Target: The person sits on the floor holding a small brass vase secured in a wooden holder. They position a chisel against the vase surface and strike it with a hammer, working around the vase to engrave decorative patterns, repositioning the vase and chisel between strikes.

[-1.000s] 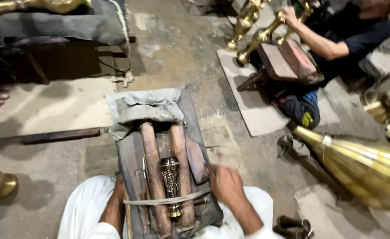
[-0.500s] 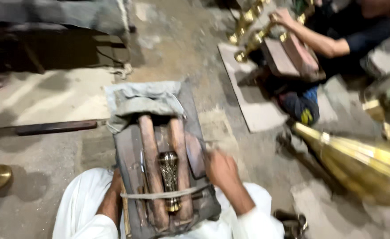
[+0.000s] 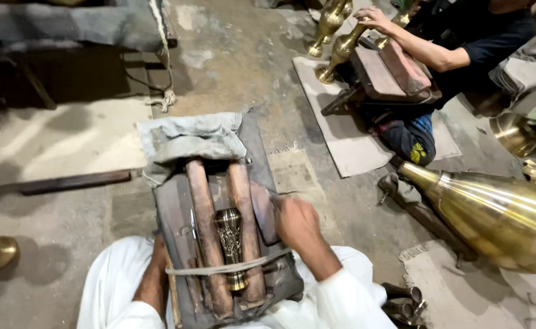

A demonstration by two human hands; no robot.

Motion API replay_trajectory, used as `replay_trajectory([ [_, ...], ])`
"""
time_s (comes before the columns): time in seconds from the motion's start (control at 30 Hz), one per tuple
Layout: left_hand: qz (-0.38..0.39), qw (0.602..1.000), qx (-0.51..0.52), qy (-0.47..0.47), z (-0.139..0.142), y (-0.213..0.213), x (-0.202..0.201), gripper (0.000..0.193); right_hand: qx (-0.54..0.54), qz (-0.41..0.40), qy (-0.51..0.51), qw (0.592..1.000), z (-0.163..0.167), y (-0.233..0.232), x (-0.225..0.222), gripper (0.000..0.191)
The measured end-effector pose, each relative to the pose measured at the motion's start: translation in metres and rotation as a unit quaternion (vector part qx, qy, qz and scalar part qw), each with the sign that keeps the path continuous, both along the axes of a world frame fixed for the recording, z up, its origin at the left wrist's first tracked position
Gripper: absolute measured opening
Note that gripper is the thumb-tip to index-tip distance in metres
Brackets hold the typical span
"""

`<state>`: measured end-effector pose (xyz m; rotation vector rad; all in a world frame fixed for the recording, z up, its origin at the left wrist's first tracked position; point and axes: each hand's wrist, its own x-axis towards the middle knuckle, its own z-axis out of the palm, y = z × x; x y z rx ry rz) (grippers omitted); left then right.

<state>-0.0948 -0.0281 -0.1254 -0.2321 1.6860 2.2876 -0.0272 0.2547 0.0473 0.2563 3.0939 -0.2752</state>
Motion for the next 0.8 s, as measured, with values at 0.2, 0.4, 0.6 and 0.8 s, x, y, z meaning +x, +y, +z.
replay_trajectory([
  [0.2,0.018,0.993,0.079,-0.087,-0.003,-0.002,-0.003,0.032,-0.010,0.010,0.006,1.000,0.010,-0.007,0.007,0.025],
  [0.4,-0.003,0.999,-0.007,0.054,0.001,0.000,-0.006,0.028,-0.048,-0.007,0.004,0.999,0.000,0.007,-0.021,0.028],
  [0.6,0.000,0.993,0.035,-0.113,-0.004,0.000,-0.001,0.031,-0.273,-0.010,0.079,0.959,0.008,0.028,0.018,0.043],
  [0.8,0.003,0.998,0.026,-0.051,-0.006,-0.001,-0.001,0.025,-0.322,-0.167,-0.058,0.930,0.028,0.002,0.035,0.053],
])
